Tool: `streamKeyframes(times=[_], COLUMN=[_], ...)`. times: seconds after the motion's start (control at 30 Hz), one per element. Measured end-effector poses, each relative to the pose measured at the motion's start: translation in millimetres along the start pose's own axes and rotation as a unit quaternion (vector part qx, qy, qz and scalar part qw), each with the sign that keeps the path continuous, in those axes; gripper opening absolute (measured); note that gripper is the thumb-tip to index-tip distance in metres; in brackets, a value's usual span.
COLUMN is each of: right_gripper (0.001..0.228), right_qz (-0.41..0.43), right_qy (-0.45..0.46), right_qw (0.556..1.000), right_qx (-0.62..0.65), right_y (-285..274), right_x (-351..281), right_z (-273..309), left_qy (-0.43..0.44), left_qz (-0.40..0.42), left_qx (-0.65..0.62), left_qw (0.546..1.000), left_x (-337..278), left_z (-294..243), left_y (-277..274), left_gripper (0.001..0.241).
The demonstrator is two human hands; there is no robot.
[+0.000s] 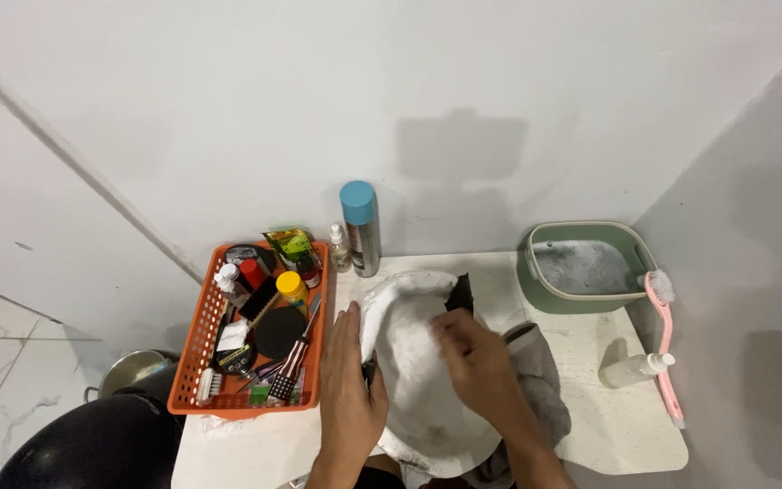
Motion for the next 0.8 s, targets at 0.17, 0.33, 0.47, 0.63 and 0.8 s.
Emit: streamKeyframes(times=[0.17,0.33,0.47,0.63,0.8], right_gripper=[0.01,0.016,0.022,0.014,0.018], right_qz=[-0.053,0.113,-0.007,0.039,0.154], right_qy=[-0.085,-0.01,-0.013,-0.081,-0.024], right_qw=[0.991,0.993,0.998,0.99,0.983], right_qx=[-0.088,0.025,-0.059,-0.108,0.101], right_y=[-10,27,5,8,35], right_x=[8,2,5,9,-8], right_z=[1,19,20,13,35], left_qy=[-0.014,-0.015,-0.019,-0.024,-0.015], left_qz=[0.008,0.0,0.004,0.01,-0.004], left_qx=[0.004,-0.003,0.004,-0.005,-0.004], left_qw=[1.0,1.0,1.0,1.0,1.0], left_x=[1,2,-1,1,2], left_z=[1,5,6,3,6], left_y=[2,1,3,1,0], left_gripper=[0.081,0.08,0.078,0.08,0.074])
Point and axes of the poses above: each hand's wrist, its own x-axis towards the middle knuckle, its own y-axis out of the palm, z = x × y, the point moved 10 cm from there along x, towards the middle knuckle, and after that the axes turned 12 degrees about x, right-handed, at the moved point
